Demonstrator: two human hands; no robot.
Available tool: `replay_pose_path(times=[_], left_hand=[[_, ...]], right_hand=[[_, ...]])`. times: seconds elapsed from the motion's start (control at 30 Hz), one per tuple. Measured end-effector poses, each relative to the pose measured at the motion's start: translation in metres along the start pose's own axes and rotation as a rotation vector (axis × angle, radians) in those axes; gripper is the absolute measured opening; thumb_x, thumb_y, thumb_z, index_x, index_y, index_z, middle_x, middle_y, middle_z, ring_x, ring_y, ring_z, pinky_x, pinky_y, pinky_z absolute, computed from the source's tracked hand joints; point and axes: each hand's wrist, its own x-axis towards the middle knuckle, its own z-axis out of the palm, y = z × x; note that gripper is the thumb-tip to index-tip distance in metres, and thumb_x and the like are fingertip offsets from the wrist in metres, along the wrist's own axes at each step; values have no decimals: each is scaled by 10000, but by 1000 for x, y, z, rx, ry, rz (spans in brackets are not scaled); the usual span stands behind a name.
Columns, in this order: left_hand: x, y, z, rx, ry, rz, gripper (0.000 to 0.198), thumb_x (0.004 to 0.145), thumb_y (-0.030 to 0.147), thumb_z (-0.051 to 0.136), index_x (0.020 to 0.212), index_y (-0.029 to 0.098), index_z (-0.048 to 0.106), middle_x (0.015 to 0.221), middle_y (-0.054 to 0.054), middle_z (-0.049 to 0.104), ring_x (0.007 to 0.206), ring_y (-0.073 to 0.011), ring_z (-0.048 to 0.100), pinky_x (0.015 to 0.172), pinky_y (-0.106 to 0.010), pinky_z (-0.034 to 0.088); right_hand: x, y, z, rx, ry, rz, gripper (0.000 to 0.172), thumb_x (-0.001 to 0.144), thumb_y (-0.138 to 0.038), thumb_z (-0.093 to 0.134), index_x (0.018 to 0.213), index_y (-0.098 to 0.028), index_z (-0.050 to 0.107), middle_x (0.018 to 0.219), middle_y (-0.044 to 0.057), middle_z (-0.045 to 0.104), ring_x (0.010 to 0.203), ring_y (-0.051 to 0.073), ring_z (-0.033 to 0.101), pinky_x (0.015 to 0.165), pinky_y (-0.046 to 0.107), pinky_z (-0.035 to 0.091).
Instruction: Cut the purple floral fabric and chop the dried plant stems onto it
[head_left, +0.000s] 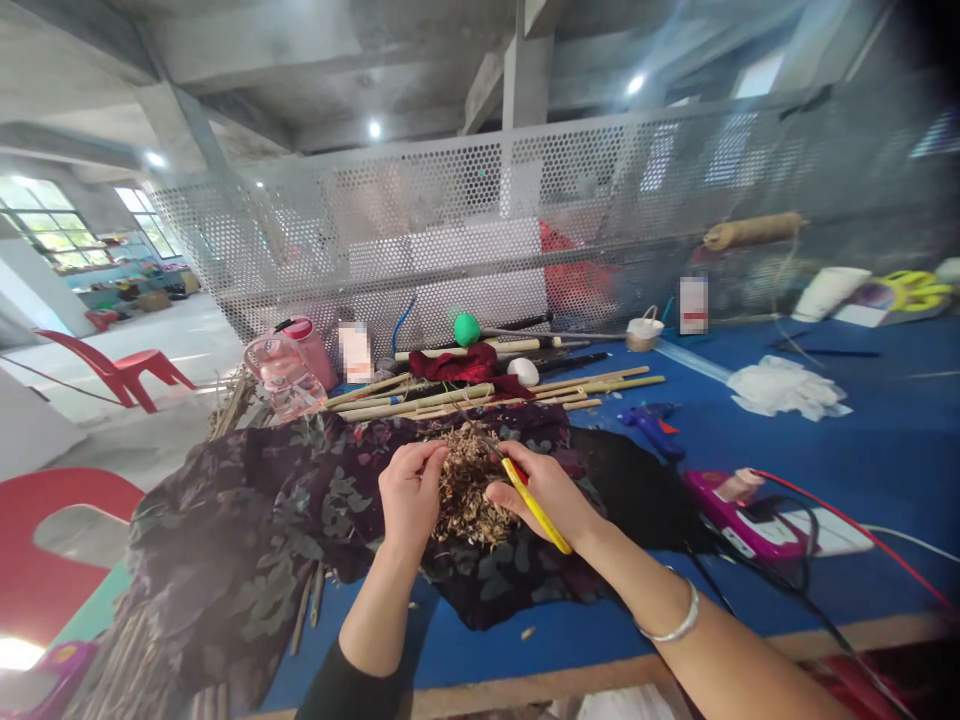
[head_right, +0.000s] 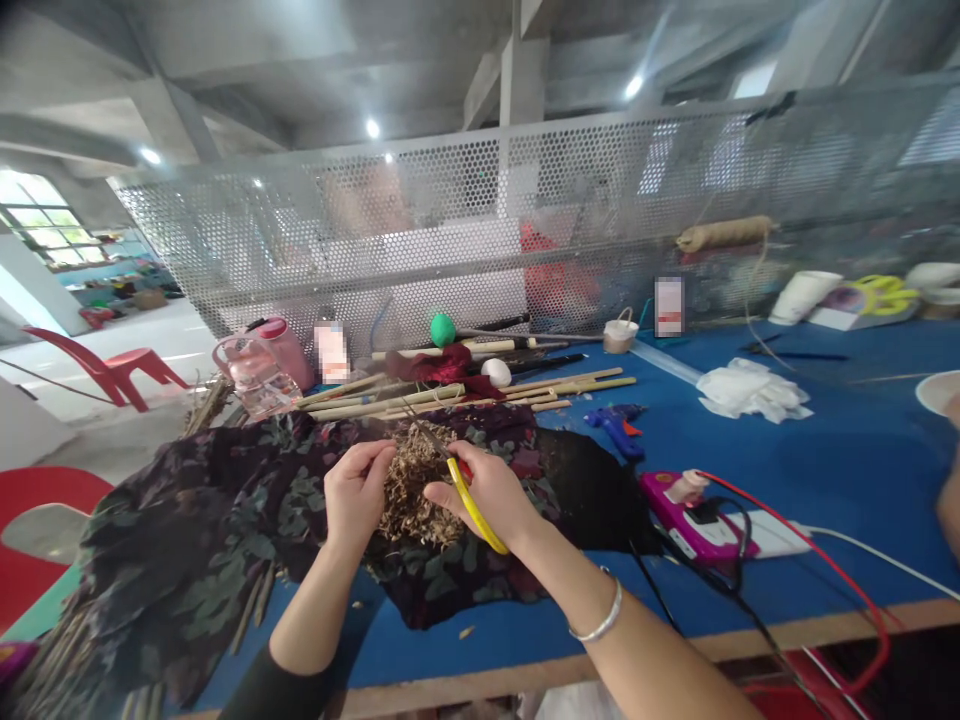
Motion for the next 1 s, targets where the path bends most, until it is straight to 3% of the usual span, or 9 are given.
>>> replay_pose_path(times=[0.13, 0.37, 0.57, 0.7, 1.0], left_hand=[[1, -2, -2, 7, -12, 41, 160, 839, 279, 570, 818, 202, 708, 808, -31, 706, 774, -149, 628, 730, -257, 482], [1, 0, -5, -16, -44, 43, 185, 846, 308, 557, 824, 201, 707, 815, -38, 707, 780, -155, 626, 721, -265, 479], [1, 3, -7, -33, -53, 38, 184, 848, 303, 555, 824, 198, 705, 813, -36, 706, 782, -151, 623, 735, -267, 479], [1, 3, -7, -23, -67, 64, 173, 849, 288, 555, 831, 199, 703, 810, -33, 704, 788, -149, 621, 746, -264, 477], [1, 4, -8, 5, -98, 78, 165, 850, 280, 558, 830, 199, 700, 813, -30, 702, 789, -145, 616, 757, -266, 477]], right_hand=[[-10, -3, 1, 35, -15, 38, 455, 795, -593, 521, 936, -163, 568, 684, 30, 595, 607, 164, 538, 567, 237, 375], [-32, -10, 3, 193, -30, 143, 441, 828, -616, 441, 762, -185, 509, 660, 0, 532, 606, 135, 495, 561, 228, 378], [-40, -18, 1, 182, -59, 110, 492, 839, -648, 370, 972, -191, 495, 853, 42, 592, 743, 171, 545, 681, 274, 427], [-34, -23, 4, 139, -78, 165, 460, 844, -614, 405, 990, -188, 500, 892, 56, 610, 766, 183, 555, 699, 297, 430], [-33, -18, 14, 111, -48, 186, 455, 856, -605, 402, 679, -187, 445, 616, -29, 454, 595, 116, 432, 565, 243, 324]])
